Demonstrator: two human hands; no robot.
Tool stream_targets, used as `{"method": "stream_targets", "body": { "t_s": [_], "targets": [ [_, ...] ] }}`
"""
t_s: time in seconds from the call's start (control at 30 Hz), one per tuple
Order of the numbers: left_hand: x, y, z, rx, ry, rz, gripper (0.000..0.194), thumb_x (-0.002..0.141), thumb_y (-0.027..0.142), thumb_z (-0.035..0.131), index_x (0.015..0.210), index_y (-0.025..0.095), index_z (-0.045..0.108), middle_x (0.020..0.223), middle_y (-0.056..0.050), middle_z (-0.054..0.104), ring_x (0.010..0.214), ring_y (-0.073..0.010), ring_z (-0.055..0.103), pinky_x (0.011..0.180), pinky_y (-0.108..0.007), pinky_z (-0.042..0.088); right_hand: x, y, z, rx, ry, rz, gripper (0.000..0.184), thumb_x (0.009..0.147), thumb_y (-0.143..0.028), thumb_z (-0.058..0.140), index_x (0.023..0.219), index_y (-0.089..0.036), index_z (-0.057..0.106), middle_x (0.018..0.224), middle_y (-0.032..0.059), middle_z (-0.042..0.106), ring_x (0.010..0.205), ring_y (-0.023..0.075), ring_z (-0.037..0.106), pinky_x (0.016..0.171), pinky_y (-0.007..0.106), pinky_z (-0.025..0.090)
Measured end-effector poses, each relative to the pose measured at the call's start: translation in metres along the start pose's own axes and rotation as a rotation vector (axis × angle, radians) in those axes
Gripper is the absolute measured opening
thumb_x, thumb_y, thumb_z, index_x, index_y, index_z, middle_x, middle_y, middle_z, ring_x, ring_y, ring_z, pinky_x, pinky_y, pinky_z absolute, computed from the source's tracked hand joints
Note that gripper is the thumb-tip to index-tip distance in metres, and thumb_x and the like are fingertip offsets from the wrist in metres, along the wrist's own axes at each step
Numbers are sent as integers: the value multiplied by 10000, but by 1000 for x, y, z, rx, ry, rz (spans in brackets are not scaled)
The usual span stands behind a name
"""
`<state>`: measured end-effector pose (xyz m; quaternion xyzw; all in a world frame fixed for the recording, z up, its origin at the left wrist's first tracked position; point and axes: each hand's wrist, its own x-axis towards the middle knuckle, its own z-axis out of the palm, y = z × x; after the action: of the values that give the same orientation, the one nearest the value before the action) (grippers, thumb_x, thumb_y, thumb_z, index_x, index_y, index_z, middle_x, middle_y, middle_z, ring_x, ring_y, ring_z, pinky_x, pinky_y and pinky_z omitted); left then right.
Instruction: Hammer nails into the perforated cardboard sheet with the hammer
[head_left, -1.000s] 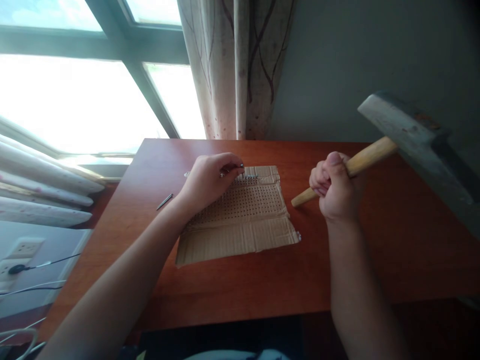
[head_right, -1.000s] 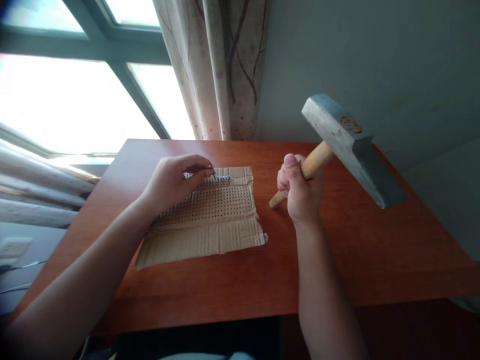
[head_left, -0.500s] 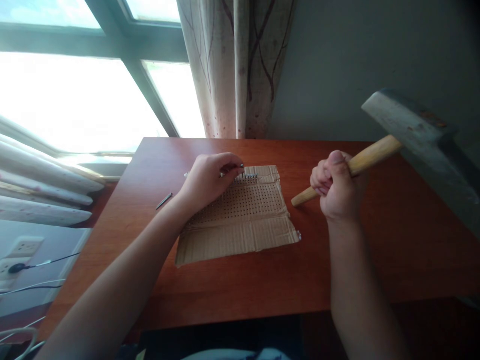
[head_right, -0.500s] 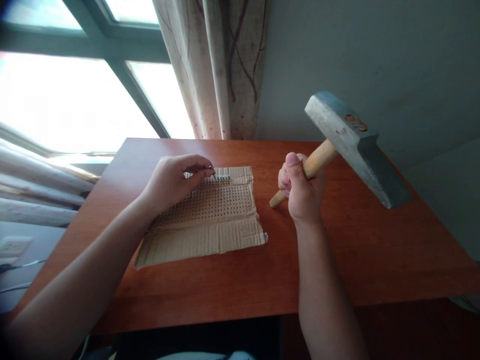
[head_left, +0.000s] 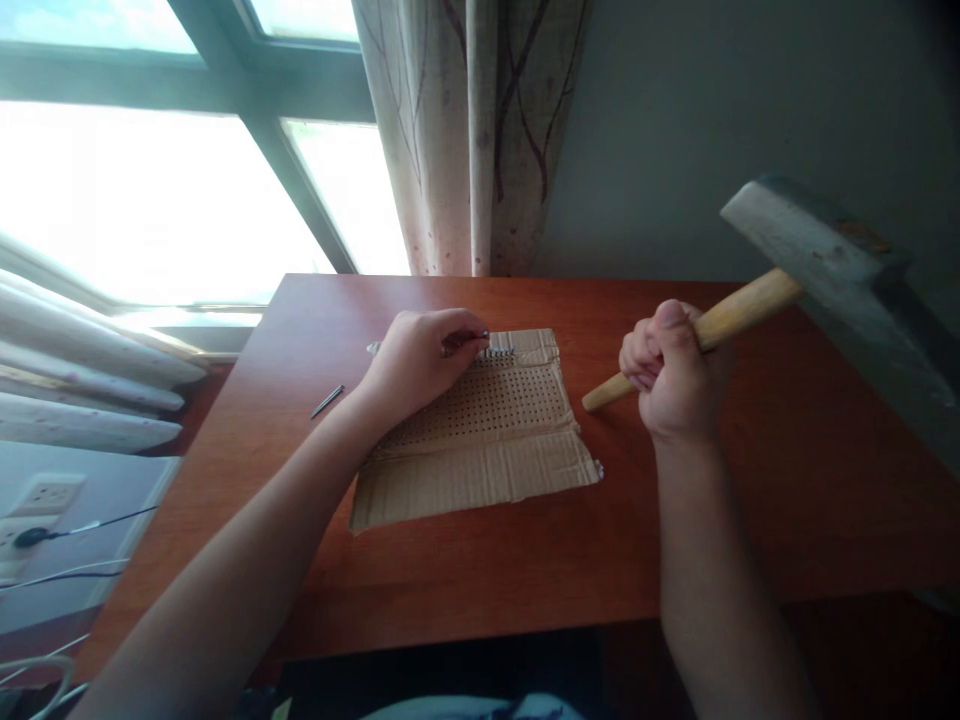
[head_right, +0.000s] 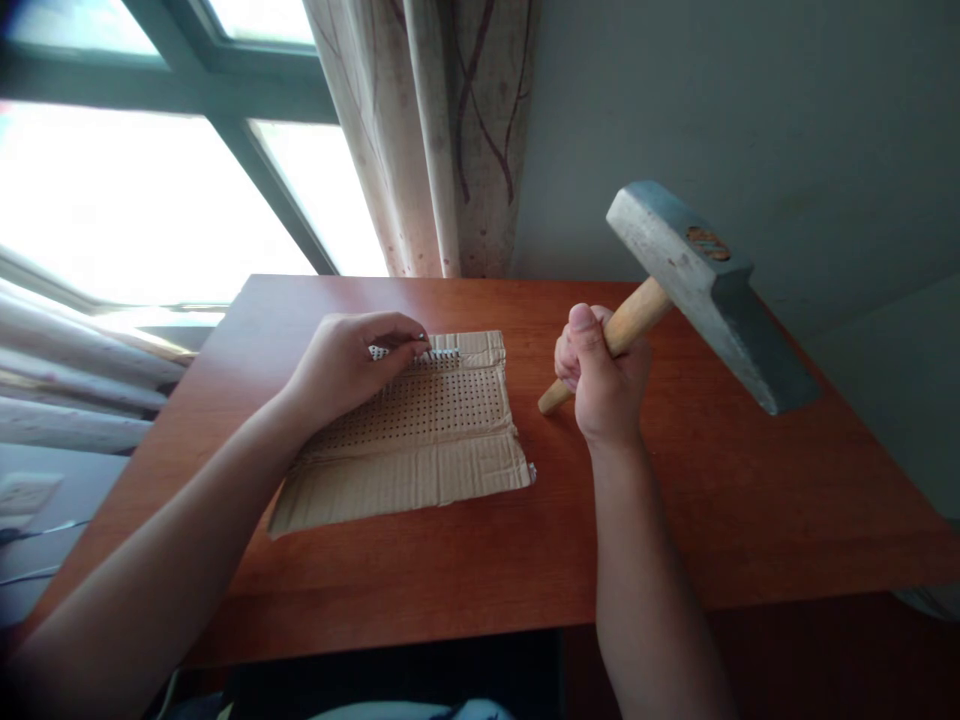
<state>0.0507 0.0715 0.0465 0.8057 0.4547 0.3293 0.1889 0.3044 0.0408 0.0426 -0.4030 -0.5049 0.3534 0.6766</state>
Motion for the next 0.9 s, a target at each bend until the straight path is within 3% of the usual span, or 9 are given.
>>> {"method": "stream_targets", "body": {
  "t_s": [0.57,0.9],
  "targets": [
    [-2,-3,5,-113,1,-40,88,826,221,677,836,155,735,771,-23,751,657,-121,666,664,-222,546,-1,-1,1,21,-7,-1,548,867,-513,688,563,-227,334,444,-90,262,348,53,217,347,249,149],
    [-3,-4,6,-51,27,-21,115,825,231,668,845,160,756,769,-28,758,649,-123,655,652,-232,524,-2,-5,5,-74,-53,15,570,873,-631,626,573,-228,355,461,-78,267,377,65,249,374,261,171]
  ]
}}
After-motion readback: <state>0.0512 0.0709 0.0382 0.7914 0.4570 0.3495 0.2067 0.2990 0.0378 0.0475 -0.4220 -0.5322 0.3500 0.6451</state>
